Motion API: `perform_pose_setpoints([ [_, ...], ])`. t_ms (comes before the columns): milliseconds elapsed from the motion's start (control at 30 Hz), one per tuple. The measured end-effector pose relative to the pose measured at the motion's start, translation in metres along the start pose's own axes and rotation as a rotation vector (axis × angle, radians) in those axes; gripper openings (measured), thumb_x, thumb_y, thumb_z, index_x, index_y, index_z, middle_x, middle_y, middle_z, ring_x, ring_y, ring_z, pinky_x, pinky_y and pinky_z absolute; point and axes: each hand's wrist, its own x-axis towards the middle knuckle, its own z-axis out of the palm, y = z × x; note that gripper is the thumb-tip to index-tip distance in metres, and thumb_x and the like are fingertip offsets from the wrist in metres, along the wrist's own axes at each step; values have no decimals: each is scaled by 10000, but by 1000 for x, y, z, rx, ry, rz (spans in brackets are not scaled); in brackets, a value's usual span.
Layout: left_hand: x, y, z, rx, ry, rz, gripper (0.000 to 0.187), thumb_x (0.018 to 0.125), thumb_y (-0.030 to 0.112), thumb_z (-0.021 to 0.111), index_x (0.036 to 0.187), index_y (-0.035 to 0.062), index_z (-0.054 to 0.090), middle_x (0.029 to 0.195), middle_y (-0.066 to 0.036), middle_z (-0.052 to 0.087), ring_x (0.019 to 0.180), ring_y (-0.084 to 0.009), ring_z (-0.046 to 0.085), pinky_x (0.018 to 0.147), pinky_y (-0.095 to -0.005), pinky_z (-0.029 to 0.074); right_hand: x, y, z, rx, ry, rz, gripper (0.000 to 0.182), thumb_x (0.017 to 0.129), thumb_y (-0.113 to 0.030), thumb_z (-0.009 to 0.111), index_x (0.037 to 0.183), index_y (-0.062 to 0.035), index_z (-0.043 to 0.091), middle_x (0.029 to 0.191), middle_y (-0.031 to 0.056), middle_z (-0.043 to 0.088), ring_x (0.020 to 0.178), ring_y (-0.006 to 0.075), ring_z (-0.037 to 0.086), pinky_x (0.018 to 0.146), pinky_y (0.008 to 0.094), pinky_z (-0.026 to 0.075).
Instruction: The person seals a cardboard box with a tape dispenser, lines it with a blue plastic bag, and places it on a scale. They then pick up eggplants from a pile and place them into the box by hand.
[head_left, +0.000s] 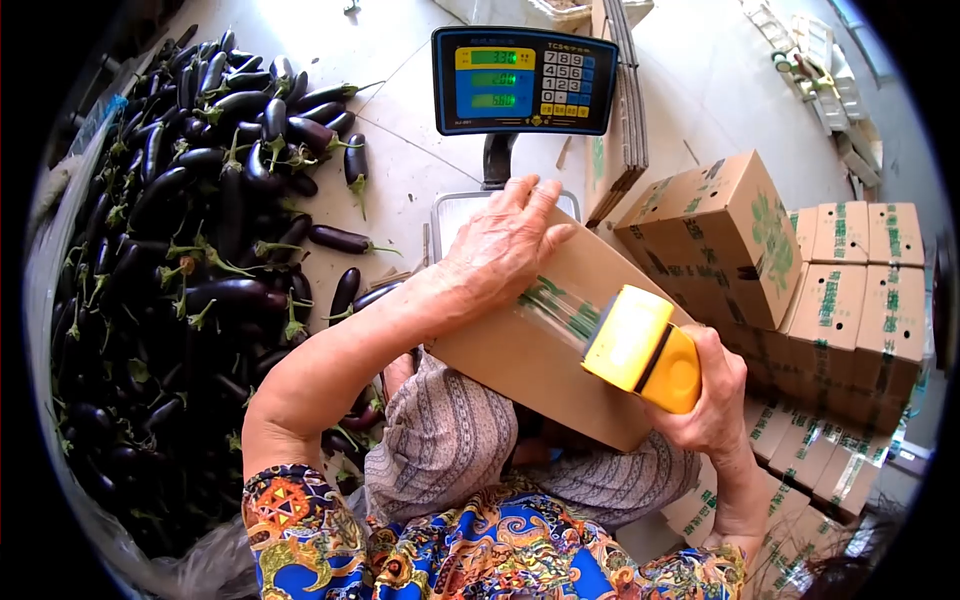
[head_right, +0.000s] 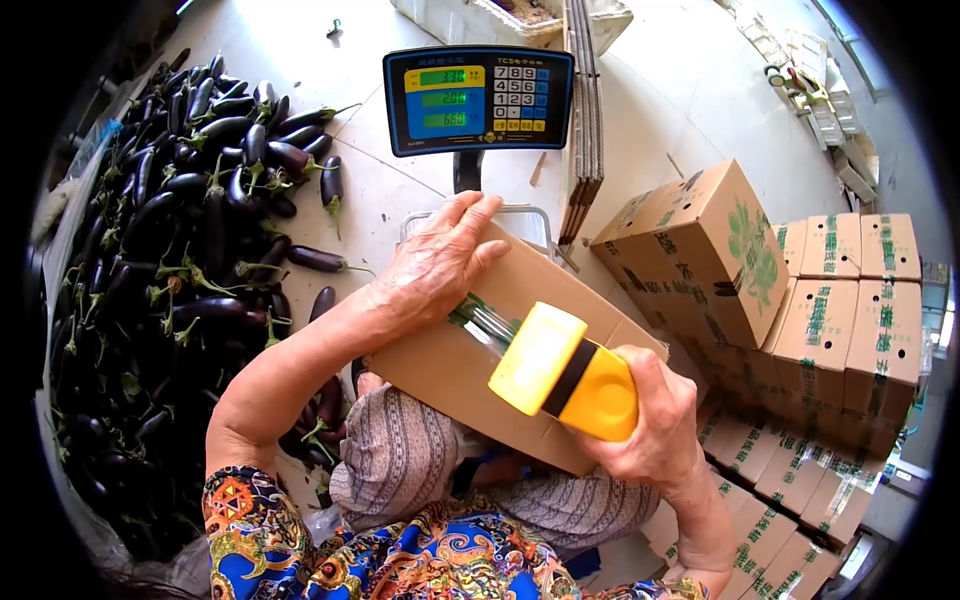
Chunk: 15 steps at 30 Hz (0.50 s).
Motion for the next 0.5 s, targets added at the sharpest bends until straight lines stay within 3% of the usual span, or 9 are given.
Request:
perform_pose_setpoints([
  [33,-1,4,-2,-26,32,1,461,1028,313,456,1413,58,447,1431,-254,408,1303,-429,448,1075,-473,408,2,-3,-3,-7,-12,-14,541,665,-228,858,1073,-22,569,906,168,673,791,346,703,711,387,575],
  [133,-2,0,-8,280,-82,188,371,1016,249,457,1322,53,532,1368,-235,451,1257,-398,475,1036,-469,442,2,-13,-10,-93,-65,33,515,663,-185,830,1059,-15,549,879,181,648,792,389,685,689,424,573],
  [167,0,-8,-2,394,-23,300,316,1003,198,450,1239,32,580,1323,-215,472,1208,-376,501,1005,-461,461,-1,-15,-14,-165,-93,45,508,657,-163,810,1055,-12,534,875,197,637,784,404,673,676,441,569],
  [300,-2,12,-9,174,29,107,433,1027,372,404,1305,58,514,1182,-216,541,1122,-399,556,992,-465,449,-29,10,-32,-241,-81,0,527,655,-188,816,1064,-15,534,887,209,629,792,395,669,704,428,572],
  [333,0,12,-10,183,-21,56,412,1029,353,398,1272,49,529,1203,-206,537,1136,-394,546,996,-465,438,-39,19,-38,-227,-96,23,534,656,-201,824,1066,-14,537,886,206,627,796,392,670,710,424,572],
  [400,4,-3,-2,312,2,224,382,1025,329,397,1230,44,547,1219,-188,538,1145,-386,540,999,-453,434,-56,33,-43,-189,-39,17,545,662,-238,847,1064,-20,549,887,191,633,799,375,681,717,410,581],
  [467,5,-6,-1,363,32,268,347,1017,304,398,1190,49,559,1200,-177,554,1137,-377,546,985,-448,434,-73,42,-50,-175,-12,23,548,665,-251,854,1063,-23,554,888,185,638,804,367,687,720,401,585],
  [500,5,-2,-2,300,20,184,327,1009,282,421,1202,61,564,1194,-161,547,1143,-360,544,974,-448,451,-84,50,-52,-215,-5,54,541,661,-263,863,1048,-35,562,888,179,644,794,355,692,722,390,588],
])
